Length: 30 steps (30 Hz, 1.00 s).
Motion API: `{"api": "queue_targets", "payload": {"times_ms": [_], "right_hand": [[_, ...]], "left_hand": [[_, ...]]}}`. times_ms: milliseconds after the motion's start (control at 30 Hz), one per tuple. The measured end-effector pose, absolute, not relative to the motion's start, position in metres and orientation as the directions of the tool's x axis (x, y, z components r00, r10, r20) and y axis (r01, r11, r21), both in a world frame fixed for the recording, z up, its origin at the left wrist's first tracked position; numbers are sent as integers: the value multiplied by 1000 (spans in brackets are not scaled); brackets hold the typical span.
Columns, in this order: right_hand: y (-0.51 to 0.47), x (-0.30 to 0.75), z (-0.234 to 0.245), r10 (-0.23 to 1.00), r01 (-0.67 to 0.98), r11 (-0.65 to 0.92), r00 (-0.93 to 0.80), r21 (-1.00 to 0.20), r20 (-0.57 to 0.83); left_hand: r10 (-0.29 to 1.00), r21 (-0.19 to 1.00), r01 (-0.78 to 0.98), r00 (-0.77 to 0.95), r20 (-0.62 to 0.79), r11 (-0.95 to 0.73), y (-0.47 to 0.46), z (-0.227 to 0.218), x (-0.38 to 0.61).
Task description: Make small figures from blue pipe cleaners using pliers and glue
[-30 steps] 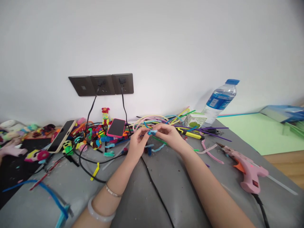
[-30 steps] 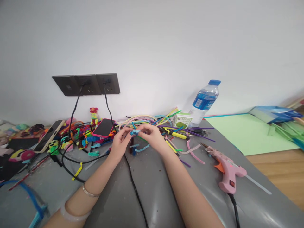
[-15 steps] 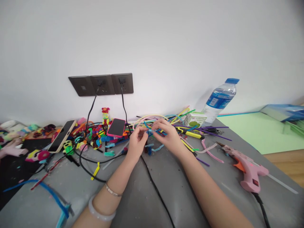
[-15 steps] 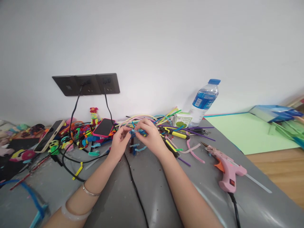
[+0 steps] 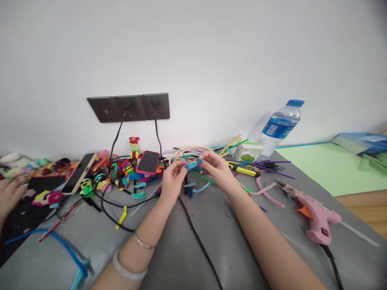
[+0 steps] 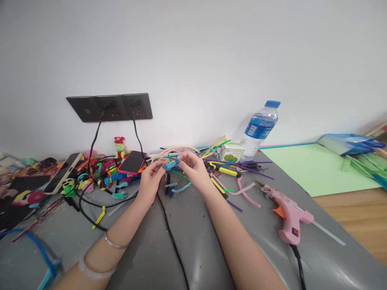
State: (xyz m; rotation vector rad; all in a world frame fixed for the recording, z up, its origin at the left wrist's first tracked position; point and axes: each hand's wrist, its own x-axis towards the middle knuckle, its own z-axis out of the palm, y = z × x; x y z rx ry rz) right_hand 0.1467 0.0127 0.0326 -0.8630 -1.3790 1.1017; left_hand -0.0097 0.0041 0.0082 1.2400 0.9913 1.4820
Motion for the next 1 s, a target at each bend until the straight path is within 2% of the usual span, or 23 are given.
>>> {"api": "queue_targets", "payload": {"times_ms": [100,333,567,1000], "right_hand": [[13,147,33,946,-106,290,-118,-951,301],[12,149,35,934,-28,328,-142,-944,329],[12,150,32,909,211,416,-91,-885,406],[14,158,32,873,282,487,-185,-827,451]], "left_hand": [[978,962,-178,-51,202,-208,4,9,-9],[978,960,-185,-37,206,-209,5,9,-10],[967,957,-139,-35,252,-254,3,7,-11],[952,945,-116,-6,306,-305,3,7,-12]]}}
